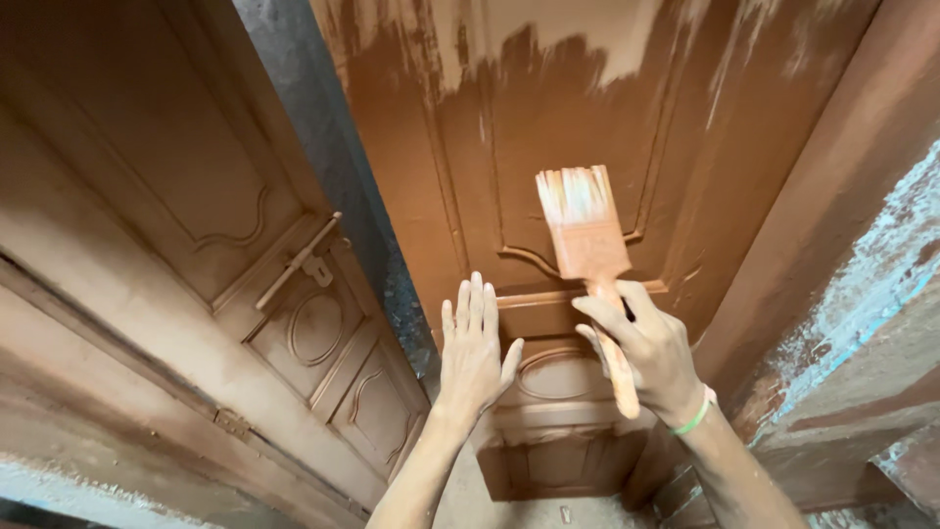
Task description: The person paints a wooden door and its frame with brown paint using a paintbrush, holding the door steady with one hand while brushing the panels, edges, and latch area. They briefly dip the brush at a paint container on the floor and continue coating the door surface and frame.
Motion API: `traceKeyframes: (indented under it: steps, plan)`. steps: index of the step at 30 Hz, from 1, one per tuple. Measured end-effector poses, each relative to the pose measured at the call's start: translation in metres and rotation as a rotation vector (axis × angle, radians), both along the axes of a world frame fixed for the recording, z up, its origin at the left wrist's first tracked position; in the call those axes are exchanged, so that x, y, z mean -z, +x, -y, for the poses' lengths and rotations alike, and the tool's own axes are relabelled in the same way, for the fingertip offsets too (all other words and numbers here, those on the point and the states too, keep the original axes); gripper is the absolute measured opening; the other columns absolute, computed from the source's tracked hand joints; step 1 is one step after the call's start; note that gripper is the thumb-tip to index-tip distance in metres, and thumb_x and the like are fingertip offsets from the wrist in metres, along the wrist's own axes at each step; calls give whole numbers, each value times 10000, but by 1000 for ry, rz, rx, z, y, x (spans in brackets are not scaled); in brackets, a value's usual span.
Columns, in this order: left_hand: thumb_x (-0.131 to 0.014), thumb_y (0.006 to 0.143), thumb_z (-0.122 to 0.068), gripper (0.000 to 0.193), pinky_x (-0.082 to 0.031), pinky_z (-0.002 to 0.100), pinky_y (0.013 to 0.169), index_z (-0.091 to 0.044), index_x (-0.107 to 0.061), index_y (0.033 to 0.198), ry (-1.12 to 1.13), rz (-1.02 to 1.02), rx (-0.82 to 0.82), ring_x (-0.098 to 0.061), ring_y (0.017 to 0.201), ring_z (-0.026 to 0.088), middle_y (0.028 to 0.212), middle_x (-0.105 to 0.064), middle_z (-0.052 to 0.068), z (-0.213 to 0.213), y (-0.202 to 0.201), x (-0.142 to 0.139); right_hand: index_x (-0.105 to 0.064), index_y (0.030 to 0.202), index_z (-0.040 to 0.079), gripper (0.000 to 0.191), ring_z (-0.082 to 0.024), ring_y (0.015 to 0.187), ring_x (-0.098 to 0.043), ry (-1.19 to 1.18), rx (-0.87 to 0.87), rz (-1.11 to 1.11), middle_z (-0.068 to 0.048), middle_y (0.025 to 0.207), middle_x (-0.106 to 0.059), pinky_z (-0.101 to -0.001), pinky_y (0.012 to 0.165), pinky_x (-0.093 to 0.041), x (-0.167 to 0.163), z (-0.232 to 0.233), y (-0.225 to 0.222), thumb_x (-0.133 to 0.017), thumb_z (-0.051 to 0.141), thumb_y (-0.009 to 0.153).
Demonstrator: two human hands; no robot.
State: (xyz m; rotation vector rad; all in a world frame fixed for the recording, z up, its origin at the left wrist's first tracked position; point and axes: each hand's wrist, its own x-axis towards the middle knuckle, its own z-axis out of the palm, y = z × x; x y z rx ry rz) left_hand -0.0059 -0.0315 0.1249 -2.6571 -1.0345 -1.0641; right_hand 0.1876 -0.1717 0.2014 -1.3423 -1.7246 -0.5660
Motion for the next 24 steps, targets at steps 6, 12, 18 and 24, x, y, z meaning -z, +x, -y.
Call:
traceKeyframes:
  steps: [6, 12, 18, 24]
  plan:
    - [-693, 872, -376, 898, -159, 611, 1202, 117, -303, 1512, -13, 1, -10, -185, 1522, 448, 1630, -208, 308, 2, -27, 1, -645, 1156, 243, 303, -347, 677, -683, -591, -1, 190, -144, 1016, -620, -467, 586, -539, 93, -29, -33, -693, 360, 881]
    - [-702, 857, -369, 909, -158, 606, 1201, 117, -302, 1513, -29, -9, -31, -183, 1522, 441, 1629, -203, 307, -1, -55, 4, -646, 1276, 195, 324, -406, 858, -674, -987, -284, 126, -175, 899, -719, -498, 762, -527, 167, -31, -50, -632, 311, 973]
    - [-701, 863, -371, 905, -161, 599, 1210, 107, -305, 1522, 3, -9, -33, -183, 1532, 429, 1637, -204, 299, -11, -73, 2, -673, 1171, 114, 300, -328, 870, -720, -439, -392, -152, -137, 1010, -730, -410, 725, -568, 65, -57, -58, -718, 199, 887]
    - [-688, 876, -391, 905, -163, 605, 1204, 114, -300, 1518, 20, -32, -30, -178, 1532, 434, 1634, -200, 307, -23, -91, 2, -670, 1201, 143, 349, -281, 792, -688, -88, -198, -25, -121, 1034, -666, -366, 675, -556, -23, -48, -89, -768, 153, 867]
